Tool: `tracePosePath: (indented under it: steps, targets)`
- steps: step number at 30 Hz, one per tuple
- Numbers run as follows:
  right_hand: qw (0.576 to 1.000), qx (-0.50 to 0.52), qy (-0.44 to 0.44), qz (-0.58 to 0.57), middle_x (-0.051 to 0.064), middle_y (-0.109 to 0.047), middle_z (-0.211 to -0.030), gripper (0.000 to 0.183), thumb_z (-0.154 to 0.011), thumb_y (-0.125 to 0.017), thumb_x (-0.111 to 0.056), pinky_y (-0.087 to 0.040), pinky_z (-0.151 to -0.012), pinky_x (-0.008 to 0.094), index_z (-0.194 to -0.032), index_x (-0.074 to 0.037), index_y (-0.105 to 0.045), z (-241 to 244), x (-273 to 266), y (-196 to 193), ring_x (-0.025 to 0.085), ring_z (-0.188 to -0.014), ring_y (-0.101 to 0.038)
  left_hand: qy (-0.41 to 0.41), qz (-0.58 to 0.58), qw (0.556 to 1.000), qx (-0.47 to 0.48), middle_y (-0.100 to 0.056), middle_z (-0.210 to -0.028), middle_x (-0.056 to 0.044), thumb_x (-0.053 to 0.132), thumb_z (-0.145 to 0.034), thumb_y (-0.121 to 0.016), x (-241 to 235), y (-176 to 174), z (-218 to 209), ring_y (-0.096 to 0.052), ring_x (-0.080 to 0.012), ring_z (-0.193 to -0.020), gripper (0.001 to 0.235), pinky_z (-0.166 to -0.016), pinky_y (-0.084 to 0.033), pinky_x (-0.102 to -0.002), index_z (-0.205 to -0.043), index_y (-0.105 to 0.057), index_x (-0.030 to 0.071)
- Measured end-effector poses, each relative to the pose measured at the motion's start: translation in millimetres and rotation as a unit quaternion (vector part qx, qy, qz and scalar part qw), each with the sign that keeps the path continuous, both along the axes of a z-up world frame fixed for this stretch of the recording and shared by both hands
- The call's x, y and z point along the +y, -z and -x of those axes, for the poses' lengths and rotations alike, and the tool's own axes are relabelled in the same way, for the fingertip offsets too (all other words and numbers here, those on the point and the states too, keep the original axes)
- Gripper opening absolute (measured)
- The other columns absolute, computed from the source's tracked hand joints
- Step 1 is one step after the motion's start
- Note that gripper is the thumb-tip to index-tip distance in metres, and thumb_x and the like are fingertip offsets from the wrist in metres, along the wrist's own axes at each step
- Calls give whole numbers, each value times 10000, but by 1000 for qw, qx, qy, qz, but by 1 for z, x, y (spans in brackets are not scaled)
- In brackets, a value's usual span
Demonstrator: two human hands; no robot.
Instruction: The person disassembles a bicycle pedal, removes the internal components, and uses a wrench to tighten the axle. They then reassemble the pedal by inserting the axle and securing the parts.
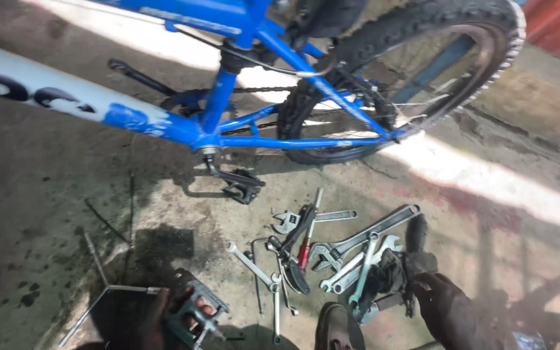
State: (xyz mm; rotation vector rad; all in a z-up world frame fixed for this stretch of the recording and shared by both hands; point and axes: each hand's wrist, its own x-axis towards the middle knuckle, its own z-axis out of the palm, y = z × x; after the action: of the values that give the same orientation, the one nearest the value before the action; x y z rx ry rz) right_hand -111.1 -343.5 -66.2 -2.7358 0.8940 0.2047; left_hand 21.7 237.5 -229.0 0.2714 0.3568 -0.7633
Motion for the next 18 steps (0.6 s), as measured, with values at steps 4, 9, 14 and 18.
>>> tracePosePath:
  steps: [4, 9, 14, 18]
  targets:
    - [956, -107, 132, -240, 121, -775, -893, 328, -928, -647, -219, -553, -681, 375, -1225, -110, -730, -60, 68, -97, 249, -751, -703, 84, 131, 981, -116, -579, -1430, -254, 619, -1021, -420, 75, 26, 26, -543, -395, -1333, 662, -1125, -320, -700, -1454, -555, 137]
    - [754, -433, 87, -486, 95, -609, -949, 356, -1193, -368, -239, -475, -711, 288, -1419, 25, -449, -102, 69, -110, 149, -773, -561, 59, -10, 994, 87, -703, -1372, -121, 611, -964, -604, 152, 28, 3, -637, -337, -1261, 660, -1095, -411, -598, -1353, -656, 80]
    - [917, -46, 54, -393, 140, -737, -986, 297, -942, -605, -88, -613, -769, 374, -1198, 17, -712, -124, 80, -24, 244, -838, -704, -177, -325, 925, -84, -682, -1307, -148, 346, -1148, -471, 90, -13, 7, -653, -255, -1053, 435, -886, -523, -440, -1360, -611, -7]
    - [915, 21, -133, -381, 48, -689, -715, 267, -912, -516, -23, -526, -567, 313, -1005, -39, -765, -128, 143, -50, 161, -616, -663, -198, -36, 970, -135, -672, -1303, -280, 426, -1108, -524, 18, -123, 11, -712, -382, -1090, 623, -931, -562, -528, -1431, -491, -106]
